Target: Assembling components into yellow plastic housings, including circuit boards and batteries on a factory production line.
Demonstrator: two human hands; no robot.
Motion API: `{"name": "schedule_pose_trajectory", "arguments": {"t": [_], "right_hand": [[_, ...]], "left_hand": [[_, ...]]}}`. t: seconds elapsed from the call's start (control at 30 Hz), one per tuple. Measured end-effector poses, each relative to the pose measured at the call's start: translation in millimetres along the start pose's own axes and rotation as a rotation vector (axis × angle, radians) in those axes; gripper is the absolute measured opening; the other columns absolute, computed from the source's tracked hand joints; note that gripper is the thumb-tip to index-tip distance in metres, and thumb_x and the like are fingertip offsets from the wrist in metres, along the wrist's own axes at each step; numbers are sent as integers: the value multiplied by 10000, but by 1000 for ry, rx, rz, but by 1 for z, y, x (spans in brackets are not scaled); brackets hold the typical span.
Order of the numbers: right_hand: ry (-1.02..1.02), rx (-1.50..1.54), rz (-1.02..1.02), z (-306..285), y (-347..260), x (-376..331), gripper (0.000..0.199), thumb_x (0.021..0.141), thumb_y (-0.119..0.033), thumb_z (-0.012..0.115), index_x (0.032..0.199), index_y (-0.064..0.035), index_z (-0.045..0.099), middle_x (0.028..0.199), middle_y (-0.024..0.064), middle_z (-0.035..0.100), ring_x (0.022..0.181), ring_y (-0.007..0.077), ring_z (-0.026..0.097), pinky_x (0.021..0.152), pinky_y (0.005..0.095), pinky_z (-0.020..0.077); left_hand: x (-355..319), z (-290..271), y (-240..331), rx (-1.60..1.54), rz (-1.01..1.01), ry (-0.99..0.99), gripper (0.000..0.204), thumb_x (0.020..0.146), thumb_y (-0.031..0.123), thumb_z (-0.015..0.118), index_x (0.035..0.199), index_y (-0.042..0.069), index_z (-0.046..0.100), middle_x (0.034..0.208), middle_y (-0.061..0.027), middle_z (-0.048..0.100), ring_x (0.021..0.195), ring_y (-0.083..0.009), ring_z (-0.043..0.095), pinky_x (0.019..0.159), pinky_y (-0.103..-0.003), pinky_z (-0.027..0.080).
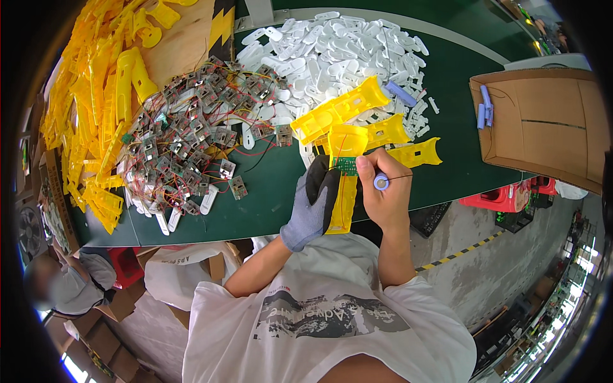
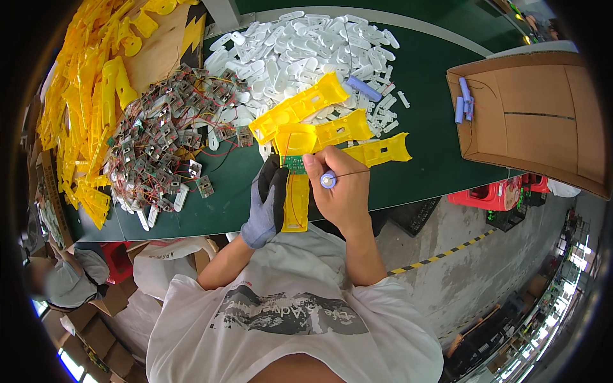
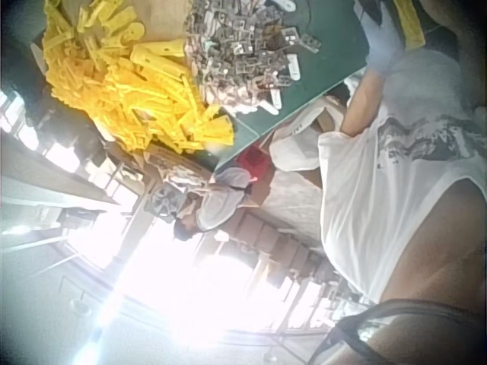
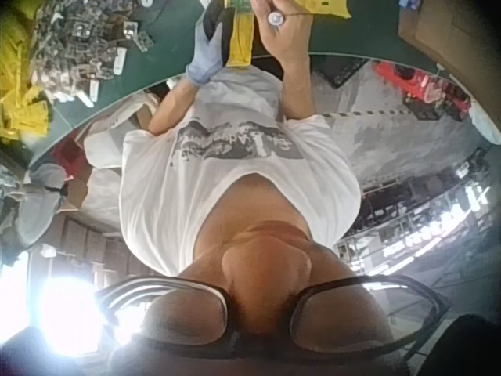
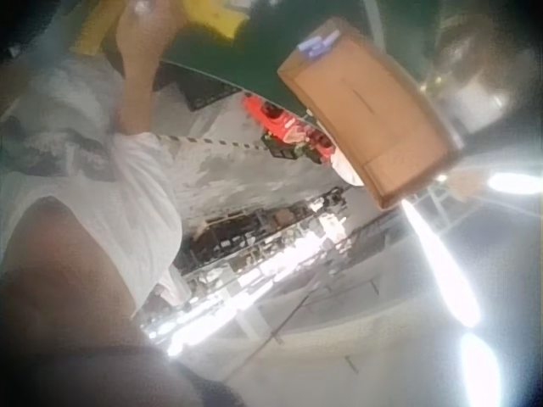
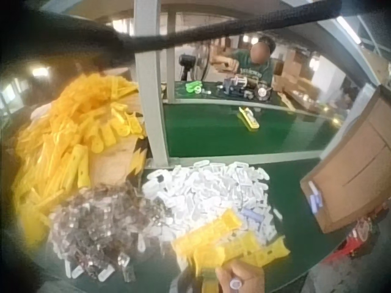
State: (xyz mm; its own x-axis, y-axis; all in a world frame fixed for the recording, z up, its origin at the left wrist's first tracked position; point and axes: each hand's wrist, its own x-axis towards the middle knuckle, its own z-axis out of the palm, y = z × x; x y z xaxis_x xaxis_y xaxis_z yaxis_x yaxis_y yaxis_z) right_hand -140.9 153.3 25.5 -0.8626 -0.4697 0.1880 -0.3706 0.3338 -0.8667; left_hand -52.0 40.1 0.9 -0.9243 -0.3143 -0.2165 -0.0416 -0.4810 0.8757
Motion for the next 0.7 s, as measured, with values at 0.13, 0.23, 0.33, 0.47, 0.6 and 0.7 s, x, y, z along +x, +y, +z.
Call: {"name": "schedule_pose_trajectory", "arguments": {"t": [0.13, 0.23, 0.33, 0.47, 0.6, 0.7], "right_hand": [[2, -32, 13, 6, 2, -2, 325, 912, -199, 646, 683, -14, 506, 560, 98, 510, 470, 226, 453, 469, 331, 348], [8, -10, 18, 9, 2, -3, 322, 916, -185, 639, 684, -13, 497, 562, 104, 495, 472, 231, 440, 469, 336, 341], [21, -4, -10, 12, 4, -3, 327, 920, -177, 633, 682, -16, 475, 566, 108, 470, 479, 235, 424, 470, 341, 330], [9, -7, -12, 14, 7, -2, 346, 924, -166, 625, 674, -21, 435, 567, 109, 441, 491, 245, 405, 478, 348, 325], [12, -17, -28, 16, 7, -4, 342, 924, -158, 624, 677, -21, 432, 563, 109, 435, 491, 255, 401, 484, 361, 330], [6, -49, -19, 13, 5, -6, 327, 920, -150, 627, 686, -21, 437, 574, 112, 442, 503, 262, 412, 496, 369, 341]], "left_hand": [[-2, -3, -8, -83, -13, 9, 240, 997, 105, 438, 1180, -41, 491, 1008, -76, 585, 888, -86, 515, 791, -253, 458], [-3, -3, -9, -56, 5, 38, 249, 996, 106, 435, 1189, -43, 486, 1003, -76, 581, 887, -90, 514, 790, -253, 458], [-3, -5, -14, -31, 11, 47, 245, 998, 113, 430, 1178, -44, 483, 993, -78, 576, 873, -94, 508, 777, -252, 454], [-1, -7, -12, 75, 115, 4, 239, 1002, 122, 417, 1161, -44, 482, 974, -81, 570, 850, -99, 501, 757, -259, 453], [-2, -7, -17, -44, 18, 48, 236, 1004, 132, 408, 1140, -45, 487, 954, -86, 570, 823, -104, 498, 733, -269, 453], [-3, -10, -20, -7, 52, 27, 230, 1004, 130, 412, 1136, -42, 488, 950, -88, 574, 825, -105, 507, 735, -271, 458]]}}
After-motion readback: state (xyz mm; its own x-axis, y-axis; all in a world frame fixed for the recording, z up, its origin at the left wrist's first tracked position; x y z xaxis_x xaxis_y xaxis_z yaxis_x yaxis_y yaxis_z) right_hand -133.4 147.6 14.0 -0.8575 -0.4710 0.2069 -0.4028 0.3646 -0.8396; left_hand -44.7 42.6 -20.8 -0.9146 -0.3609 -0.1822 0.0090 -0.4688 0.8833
